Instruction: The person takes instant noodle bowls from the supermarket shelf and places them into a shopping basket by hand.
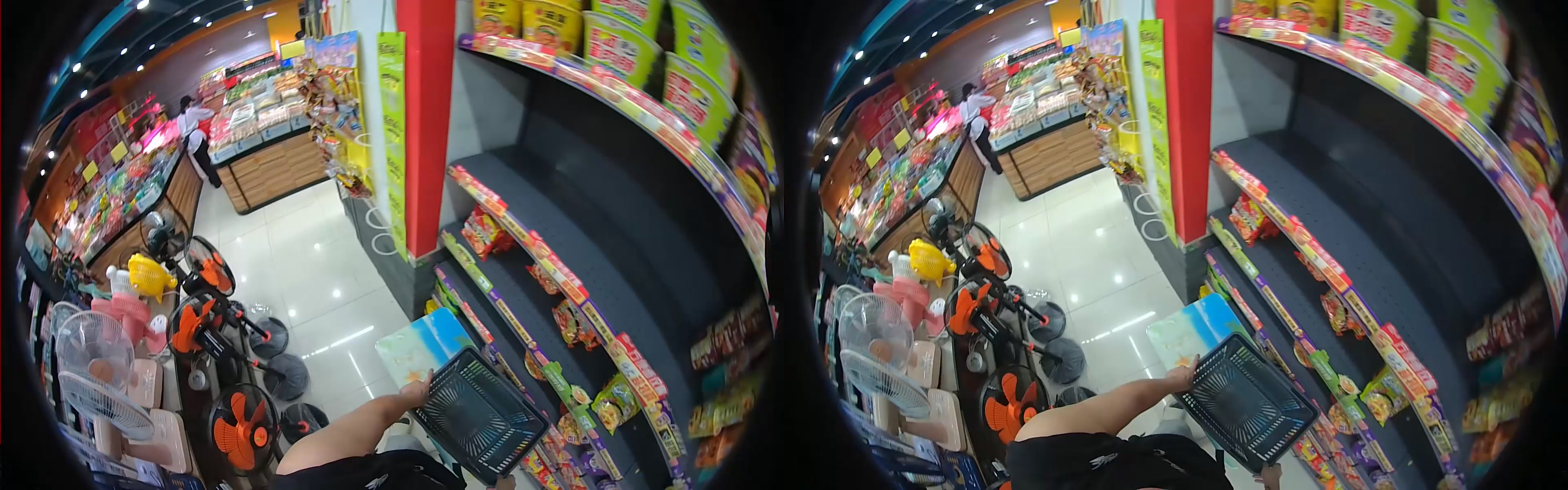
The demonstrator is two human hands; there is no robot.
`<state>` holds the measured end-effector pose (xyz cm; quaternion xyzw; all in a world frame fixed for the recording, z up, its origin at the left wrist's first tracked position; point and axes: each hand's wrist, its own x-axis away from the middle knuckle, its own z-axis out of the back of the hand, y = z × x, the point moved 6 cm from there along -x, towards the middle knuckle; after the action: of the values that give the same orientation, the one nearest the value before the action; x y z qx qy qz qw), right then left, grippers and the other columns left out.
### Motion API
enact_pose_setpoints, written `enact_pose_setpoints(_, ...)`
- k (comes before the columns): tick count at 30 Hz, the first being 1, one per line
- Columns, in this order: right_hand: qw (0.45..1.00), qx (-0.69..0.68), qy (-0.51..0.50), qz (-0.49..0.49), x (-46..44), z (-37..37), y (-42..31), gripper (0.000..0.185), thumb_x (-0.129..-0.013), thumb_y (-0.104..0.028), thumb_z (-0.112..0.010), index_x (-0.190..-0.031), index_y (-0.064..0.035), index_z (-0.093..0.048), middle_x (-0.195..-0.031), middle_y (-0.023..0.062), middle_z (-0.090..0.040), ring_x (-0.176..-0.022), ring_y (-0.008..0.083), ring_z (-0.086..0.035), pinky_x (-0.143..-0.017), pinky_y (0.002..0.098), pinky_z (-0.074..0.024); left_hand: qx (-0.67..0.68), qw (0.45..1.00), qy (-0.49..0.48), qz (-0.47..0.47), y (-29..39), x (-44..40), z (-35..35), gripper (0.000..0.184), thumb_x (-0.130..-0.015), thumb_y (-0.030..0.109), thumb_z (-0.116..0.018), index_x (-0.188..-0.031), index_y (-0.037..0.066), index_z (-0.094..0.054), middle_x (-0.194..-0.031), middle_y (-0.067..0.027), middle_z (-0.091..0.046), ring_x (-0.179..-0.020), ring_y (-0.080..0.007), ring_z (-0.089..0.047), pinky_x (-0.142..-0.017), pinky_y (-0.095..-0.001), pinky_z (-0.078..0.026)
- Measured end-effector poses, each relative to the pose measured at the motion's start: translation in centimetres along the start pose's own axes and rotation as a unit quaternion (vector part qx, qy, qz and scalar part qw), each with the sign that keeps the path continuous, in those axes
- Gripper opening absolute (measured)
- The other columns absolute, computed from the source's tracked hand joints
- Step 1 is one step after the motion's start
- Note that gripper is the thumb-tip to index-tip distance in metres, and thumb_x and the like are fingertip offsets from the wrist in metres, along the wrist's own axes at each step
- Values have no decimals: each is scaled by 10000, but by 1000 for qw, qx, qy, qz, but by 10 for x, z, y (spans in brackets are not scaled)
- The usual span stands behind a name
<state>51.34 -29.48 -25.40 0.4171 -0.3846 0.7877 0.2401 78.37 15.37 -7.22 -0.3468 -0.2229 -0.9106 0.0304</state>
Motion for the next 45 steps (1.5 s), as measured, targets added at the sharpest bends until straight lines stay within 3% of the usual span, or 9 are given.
enact_pose_setpoints(2,976,-172,127,-47,63,28,-44,458,-973,-188,-539,-1260,162,-465,-1002,303,-667,-639,345,-727,-487,384,-621,-26,1000,9,-4,-2,-4,-3,921,-898,209,-572,-1594,115,24,-1186,-294,-632,-1083,-399,-660,-865,-536,-526)
enact_pose_setpoints(5,986,-122,110,11,58,31,-47,454,-964,-190,-559,-1194,195,-491,-910,292,-684,-621,347,-729,-488,386,-619,-33,998,59,-9,-6,3,-21,966,-894,266,-558,-1574,29,86,-1210,-367,-593,-1090,-416,-659,-910,-528,-518)
enact_pose_setpoints(8,988,-128,87,11,67,33,-48,462,-956,-199,-581,-1181,196,-502,-925,281,-688,-624,333,-731,-488,384,-617,-101,987,76,99,-12,29,-37,975,-885,292,-570,-1583,50,67,-1299,-391,-531,-1118,-466,-635,-939,-489,-519)
enact_pose_setpoints(16,988,-149,50,8,70,40,-54,448,-963,-199,-596,-1200,172,-513,-982,254,-694,-719,337,-745,-566,400,-635,-4,993,29,113,-9,20,-29,862,-895,205,-533,-1572,6,-39,-1309,-267,-603,-1156,-384,-636,-961,-446,-513)
enact_pose_setpoints(29,995,-95,-3,29,79,42,-56,473,-955,-354,-615,-1107,93,-637,-905,175,-733,-779,264,-755,-631,354,-631,-97,991,7,94,-35,-16,-43,1099,-799,313,-686,-1547,-37,38,-1262,-303,-612,-1142,-429,-627,-972,-455,-510)
enact_pose_setpoints(34,993,-77,76,36,96,46,-64,485,-943,-408,-612,-999,72,-657,-843,170,-733,-683,257,-736,-588,363,-603,-69,986,-56,138,-43,-22,-44,1084,-818,200,-665,-1567,55,105,-1313,-260,-582,-828,-361,-722,-614,-414,-607)
enact_pose_setpoints(40,978,-51,183,89,61,13,-32,482,-962,-445,-573,-814,-3,-698,-661,104,-717,-630,239,-720,-666,388,-579,36,999,-24,10,-95,-89,-71,984,-824,190,-638,-1589,178,-19,-873,-203,-672,-613,-274,-661,-473,-419,-520)
enact_pose_setpoints(42,972,-122,190,58,68,7,-31,385,-952,-343,-626,-943,42,-635,-669,133,-716,-613,229,-723,-604,360,-578,38,997,41,-44,-61,-65,-43,837,-806,202,-573,-1544,126,-186,-1028,-379,-642,-987,-555,-622,-802,-578,-522)
enact_pose_setpoints(45,966,-178,189,14,97,7,-46,372,-936,-295,-648,-1001,68,-595,-731,159,-727,-609,221,-724,-590,353,-588,-11,994,83,-75,-52,-58,-30,559,-828,156,-550,-1363,51,-423,-897,-326,-662,-863,-500,-665,-778,-545,-545)
